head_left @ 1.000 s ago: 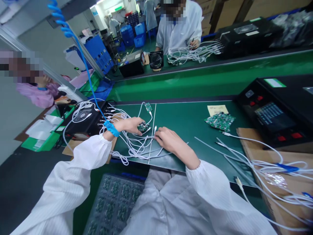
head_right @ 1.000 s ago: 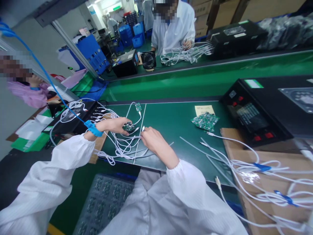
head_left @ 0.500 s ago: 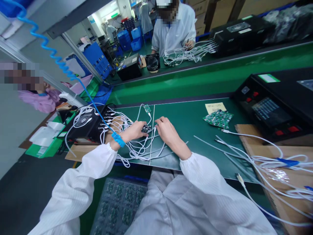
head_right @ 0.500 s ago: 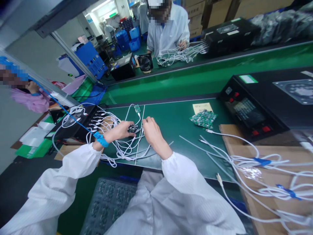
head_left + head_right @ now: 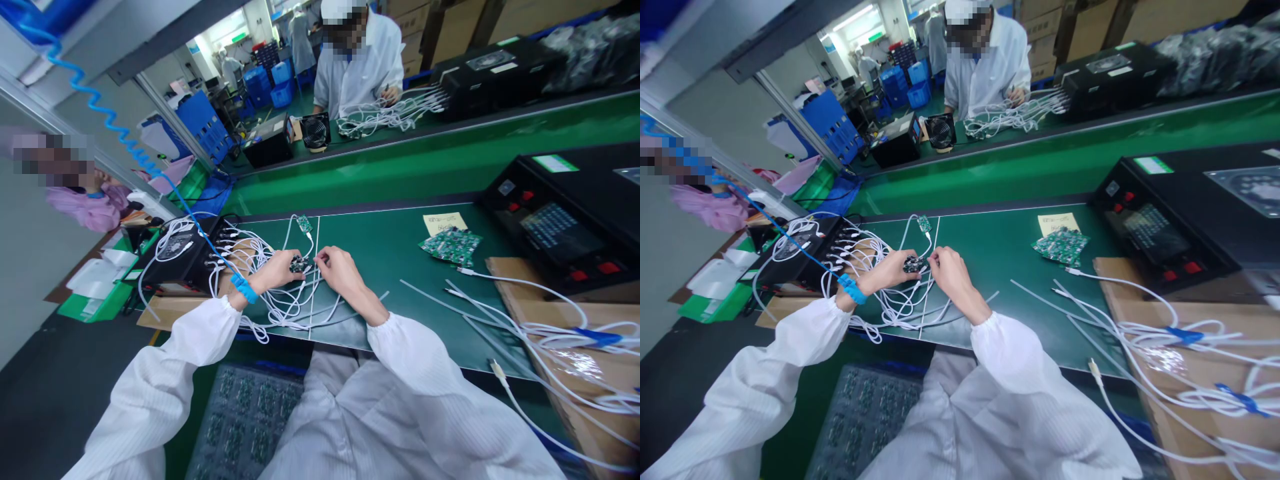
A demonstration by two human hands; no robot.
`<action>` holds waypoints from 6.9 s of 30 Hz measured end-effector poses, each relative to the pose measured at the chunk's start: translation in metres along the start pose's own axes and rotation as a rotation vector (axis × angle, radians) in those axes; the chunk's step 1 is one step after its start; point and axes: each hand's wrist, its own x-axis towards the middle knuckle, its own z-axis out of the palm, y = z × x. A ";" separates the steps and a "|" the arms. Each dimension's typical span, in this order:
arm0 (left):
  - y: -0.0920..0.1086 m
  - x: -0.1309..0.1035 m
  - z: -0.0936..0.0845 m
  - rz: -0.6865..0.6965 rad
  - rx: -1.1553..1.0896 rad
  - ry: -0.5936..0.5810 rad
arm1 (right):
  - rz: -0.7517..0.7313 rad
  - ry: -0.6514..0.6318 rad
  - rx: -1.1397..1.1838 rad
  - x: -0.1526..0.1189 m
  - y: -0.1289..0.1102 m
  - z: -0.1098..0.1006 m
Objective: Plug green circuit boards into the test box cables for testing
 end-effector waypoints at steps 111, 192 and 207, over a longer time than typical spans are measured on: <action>0.018 0.032 -0.025 -0.161 -1.339 0.574 | 0.179 -0.020 1.155 0.019 -0.016 0.053; 0.016 0.023 -0.009 0.196 -0.131 0.616 | -0.326 0.689 0.375 0.014 -0.023 0.016; 0.018 0.020 -0.008 0.255 -0.061 0.577 | -0.252 0.617 0.398 0.016 -0.023 0.018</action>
